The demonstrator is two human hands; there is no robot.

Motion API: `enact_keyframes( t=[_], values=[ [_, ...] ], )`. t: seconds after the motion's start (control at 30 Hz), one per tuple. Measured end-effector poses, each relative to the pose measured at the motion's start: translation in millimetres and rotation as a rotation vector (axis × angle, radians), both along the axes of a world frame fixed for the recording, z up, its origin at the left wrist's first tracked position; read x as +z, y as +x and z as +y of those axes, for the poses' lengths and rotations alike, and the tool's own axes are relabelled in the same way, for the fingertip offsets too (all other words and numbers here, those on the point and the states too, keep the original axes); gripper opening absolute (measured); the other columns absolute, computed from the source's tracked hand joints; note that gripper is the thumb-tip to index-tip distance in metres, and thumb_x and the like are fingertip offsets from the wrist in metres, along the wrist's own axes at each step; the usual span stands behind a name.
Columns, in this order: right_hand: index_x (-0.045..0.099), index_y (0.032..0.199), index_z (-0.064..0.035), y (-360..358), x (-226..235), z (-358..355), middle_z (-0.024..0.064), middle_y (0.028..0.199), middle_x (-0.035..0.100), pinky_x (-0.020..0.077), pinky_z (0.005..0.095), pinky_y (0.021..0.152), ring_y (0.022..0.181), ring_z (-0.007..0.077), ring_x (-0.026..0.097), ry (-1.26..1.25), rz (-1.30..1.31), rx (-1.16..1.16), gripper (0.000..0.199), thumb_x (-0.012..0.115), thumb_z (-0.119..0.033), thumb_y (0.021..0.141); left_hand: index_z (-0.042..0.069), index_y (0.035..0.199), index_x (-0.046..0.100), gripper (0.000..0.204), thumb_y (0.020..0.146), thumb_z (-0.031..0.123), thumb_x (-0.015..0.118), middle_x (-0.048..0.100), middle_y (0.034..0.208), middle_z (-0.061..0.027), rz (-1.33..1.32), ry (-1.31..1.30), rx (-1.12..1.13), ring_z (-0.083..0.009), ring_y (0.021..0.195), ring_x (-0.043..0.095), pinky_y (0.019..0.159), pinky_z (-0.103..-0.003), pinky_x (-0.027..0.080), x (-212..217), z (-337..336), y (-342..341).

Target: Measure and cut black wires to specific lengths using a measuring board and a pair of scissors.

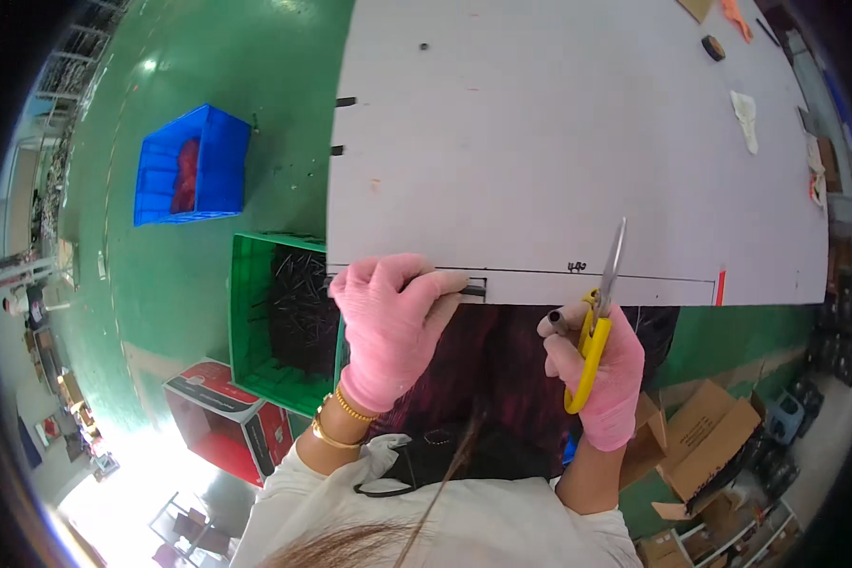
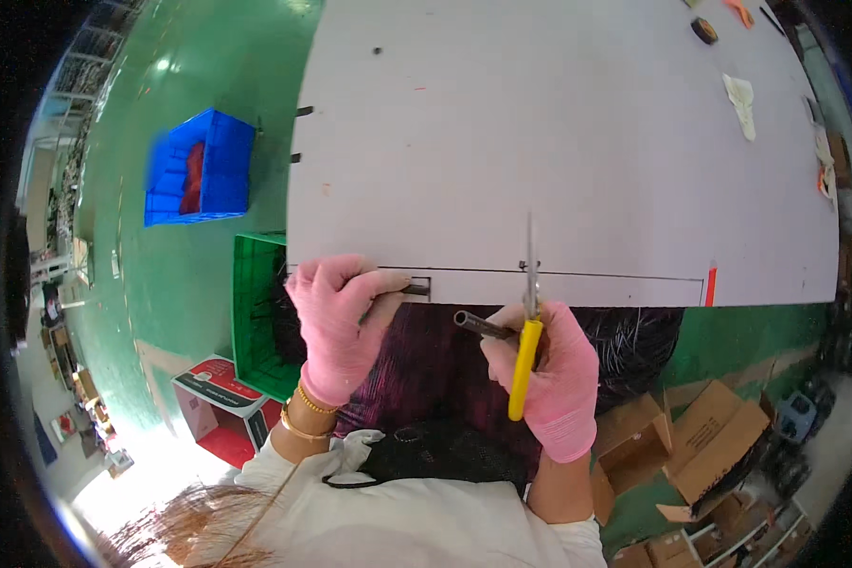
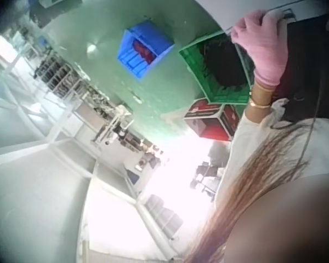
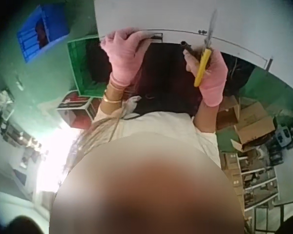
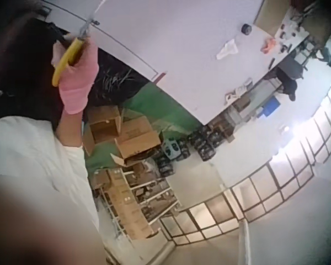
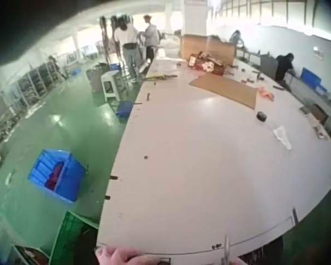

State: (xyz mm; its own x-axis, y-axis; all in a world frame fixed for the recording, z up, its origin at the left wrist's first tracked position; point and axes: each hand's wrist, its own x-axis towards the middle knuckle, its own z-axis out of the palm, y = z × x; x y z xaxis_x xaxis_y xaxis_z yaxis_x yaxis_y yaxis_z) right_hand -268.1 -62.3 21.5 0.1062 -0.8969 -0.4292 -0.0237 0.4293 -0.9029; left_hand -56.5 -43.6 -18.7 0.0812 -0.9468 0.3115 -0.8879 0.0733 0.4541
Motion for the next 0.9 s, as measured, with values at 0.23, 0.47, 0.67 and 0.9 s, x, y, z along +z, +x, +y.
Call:
enact_keyframes(
  t=[0.23, 0.47, 0.67, 0.9],
  values=[
    [0.060, 0.096, 0.0019, 14.9, 4.9, 13.6, 0.0076, 0.081, 0.066, 0.0436, 0.0226, 0.051, 0.054, 0.0094, 0.056, -0.114, 0.167, 0.084, 0.015, 0.066, 0.003, 0.082, 0.016, 0.094, 0.071, 0.018, 0.077, 0.011, 0.074, 0.059, 0.096, -0.0018, -0.199, -0.018, 0.346, -0.0240, 0.096, 0.054, 0.090, -0.039, 0.039, -1.1, 71.1, 87.7],
    [0.063, 0.090, -0.0010, 51.3, 21.3, 2.8, 0.0004, 0.064, 0.054, 0.0382, 0.0238, 0.053, 0.055, 0.0068, 0.046, -0.296, 0.555, 0.308, 0.018, 0.077, -0.007, 0.080, 0.010, 0.098, 0.070, 0.022, 0.077, 0.007, 0.072, 0.065, 0.098, -0.0073, 0.031, 0.068, 0.291, -0.0300, 0.100, 0.058, 0.090, -0.043, 0.042, 7.7, 85.6, 104.0],
    [0.063, 0.097, 0.0028, 78.4, 21.4, -24.0, 0.0052, 0.066, 0.053, 0.0437, 0.0263, 0.058, 0.062, 0.0089, 0.045, -0.434, 0.643, 0.563, 0.029, 0.080, -0.010, 0.078, 0.018, 0.100, 0.072, 0.029, 0.071, 0.016, 0.067, 0.065, 0.109, 0.0035, 0.031, -0.313, -0.179, -0.0171, 0.099, 0.060, 0.081, -0.033, 0.047, 11.0, 45.8, 31.8],
    [0.064, 0.100, 0.0045, 89.6, 20.2, -29.9, 0.0167, 0.074, 0.064, 0.0520, 0.0305, 0.064, 0.063, 0.0197, 0.060, -0.376, 0.631, 0.596, 0.030, 0.079, -0.009, 0.077, 0.023, 0.109, 0.068, 0.035, 0.074, 0.018, 0.066, 0.064, 0.111, 0.0108, -0.038, -0.158, -0.169, -0.0133, 0.082, 0.053, 0.068, -0.029, 0.044, -2.5, 31.8, 38.6]
  ],
)
